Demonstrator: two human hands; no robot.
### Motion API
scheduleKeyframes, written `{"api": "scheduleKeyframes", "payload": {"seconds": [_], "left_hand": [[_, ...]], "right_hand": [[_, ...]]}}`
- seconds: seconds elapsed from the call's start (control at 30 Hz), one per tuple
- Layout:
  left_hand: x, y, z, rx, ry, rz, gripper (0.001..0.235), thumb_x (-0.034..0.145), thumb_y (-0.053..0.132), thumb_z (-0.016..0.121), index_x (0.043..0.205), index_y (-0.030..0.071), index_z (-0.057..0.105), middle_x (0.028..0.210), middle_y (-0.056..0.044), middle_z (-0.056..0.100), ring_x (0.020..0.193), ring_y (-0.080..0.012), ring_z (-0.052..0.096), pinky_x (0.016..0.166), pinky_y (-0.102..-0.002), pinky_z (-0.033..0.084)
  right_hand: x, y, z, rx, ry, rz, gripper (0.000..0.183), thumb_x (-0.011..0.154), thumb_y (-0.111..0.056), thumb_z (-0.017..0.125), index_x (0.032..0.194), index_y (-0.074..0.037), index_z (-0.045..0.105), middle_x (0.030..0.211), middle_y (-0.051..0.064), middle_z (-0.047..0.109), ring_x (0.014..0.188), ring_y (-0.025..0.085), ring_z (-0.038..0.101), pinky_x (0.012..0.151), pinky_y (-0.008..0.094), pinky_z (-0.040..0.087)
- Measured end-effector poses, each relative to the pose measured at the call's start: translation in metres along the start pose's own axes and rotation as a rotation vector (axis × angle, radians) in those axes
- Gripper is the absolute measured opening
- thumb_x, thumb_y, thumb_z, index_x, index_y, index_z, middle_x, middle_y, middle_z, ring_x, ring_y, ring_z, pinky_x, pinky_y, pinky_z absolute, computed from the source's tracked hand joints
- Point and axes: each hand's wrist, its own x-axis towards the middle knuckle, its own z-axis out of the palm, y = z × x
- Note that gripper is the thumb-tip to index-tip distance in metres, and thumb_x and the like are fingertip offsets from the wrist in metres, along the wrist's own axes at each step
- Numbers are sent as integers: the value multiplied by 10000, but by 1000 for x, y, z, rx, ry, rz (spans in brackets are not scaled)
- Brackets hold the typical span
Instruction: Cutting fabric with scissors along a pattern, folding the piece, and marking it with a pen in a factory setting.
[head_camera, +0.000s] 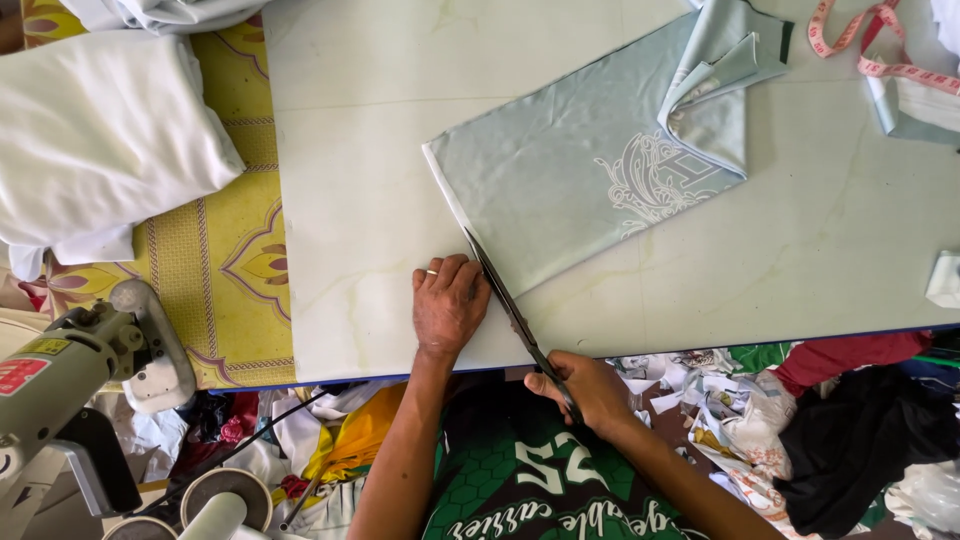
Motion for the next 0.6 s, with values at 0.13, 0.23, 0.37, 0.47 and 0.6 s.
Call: {"api": "scheduleKeyframes", "payload": {"seconds": [0.13, 0.23, 0.37, 0.47, 0.6], "left_hand": [[1, 1, -2, 3, 1, 5, 150, 737, 93, 739, 810, 200, 666, 843, 26, 605, 752, -184, 621, 663, -321, 414], [0, 0, 0, -6, 1, -7, 152, 726, 89, 731, 807, 201, 667, 839, 29, 600, 751, -180, 620, 664, -316, 418], [0, 1, -1, -9, 3, -14, 160, 711, 81, 716, 796, 204, 661, 829, 24, 590, 742, -191, 609, 667, -321, 421], [0, 0, -1, -15, -3, -17, 154, 707, 87, 714, 791, 204, 660, 823, 23, 593, 743, -193, 611, 668, -323, 425], [0, 1, -3, -22, -12, -20, 150, 700, 97, 716, 791, 203, 659, 820, 20, 595, 746, -197, 613, 665, -328, 428]], "right_hand": [[15, -1, -3, 6, -59, -39, 519, 829, -674, 672, 811, -156, 690, 544, 47, 656, 542, 202, 726, 635, 277, 511], [22, -4, 0, 92, -63, -79, 507, 855, -635, 674, 808, -130, 662, 540, 59, 625, 533, 197, 702, 631, 284, 502], [33, 6, 9, 178, 36, -133, 492, 812, -551, 797, 718, -96, 638, 448, 80, 540, 384, 185, 594, 455, 235, 402], [33, 8, 9, 198, 64, -150, 473, 800, -488, 837, 697, -74, 634, 426, 103, 526, 355, 191, 572, 431, 232, 387], [37, 7, 6, 265, 12, -190, 533, 822, -556, 808, 704, -67, 634, 429, 106, 538, 357, 198, 594, 410, 237, 412]]}}
